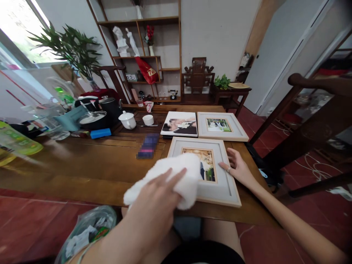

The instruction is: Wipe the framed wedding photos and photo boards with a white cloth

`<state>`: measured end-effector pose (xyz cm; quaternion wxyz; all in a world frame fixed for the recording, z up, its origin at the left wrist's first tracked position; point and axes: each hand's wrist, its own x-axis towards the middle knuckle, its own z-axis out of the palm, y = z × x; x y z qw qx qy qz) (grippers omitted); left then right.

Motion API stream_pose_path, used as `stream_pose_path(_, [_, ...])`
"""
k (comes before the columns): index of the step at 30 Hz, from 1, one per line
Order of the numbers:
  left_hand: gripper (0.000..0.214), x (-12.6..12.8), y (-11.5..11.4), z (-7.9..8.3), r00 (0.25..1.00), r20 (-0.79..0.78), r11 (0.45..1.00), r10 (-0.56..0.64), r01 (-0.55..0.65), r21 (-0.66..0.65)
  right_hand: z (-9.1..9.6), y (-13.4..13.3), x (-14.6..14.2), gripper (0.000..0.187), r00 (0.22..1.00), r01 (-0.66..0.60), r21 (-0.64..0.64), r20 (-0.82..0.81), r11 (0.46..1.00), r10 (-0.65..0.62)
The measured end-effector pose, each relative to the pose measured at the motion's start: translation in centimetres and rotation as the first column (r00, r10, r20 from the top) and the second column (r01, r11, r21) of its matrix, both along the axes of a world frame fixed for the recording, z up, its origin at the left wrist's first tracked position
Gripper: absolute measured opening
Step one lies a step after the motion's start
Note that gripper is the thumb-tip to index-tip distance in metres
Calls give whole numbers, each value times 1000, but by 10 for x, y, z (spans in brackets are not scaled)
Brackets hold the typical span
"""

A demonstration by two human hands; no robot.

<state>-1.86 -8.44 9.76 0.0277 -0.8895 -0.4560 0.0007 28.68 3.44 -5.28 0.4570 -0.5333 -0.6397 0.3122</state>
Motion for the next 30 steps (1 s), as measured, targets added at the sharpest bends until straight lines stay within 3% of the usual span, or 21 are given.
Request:
stream_pose_path(3, [57,-27,13,-12,995,46,956,84,-94,277,2,3,-1,77,993,16,-95,-118,995,-27])
stream_pose_path(6, [59,-40,25,-32,990,93,898,105,-134,419,7,2,-4,73,978,5,-200,-202,980,-46])
stream_pose_path(11, [57,-46,31,-70,986,156,910,63,-121,396,15,-3,-8,64,946,-95,-394,-323,914,-41])
stream_pose_path(14, [60,-48,29,-86,974,215,920,68,-145,364,17,-3,-8,66,945,-97,-398,-325,912,-41])
stream_pose_path(22, [60,-40,26,-102,977,215,938,1,-75,339,17,-7,8,61,951,22,-332,-285,943,-122])
stream_pose_path(30, [70,-41,31,-123,964,266,920,-31,-77,385,28,-20,25,61,931,123,-487,-246,865,-271])
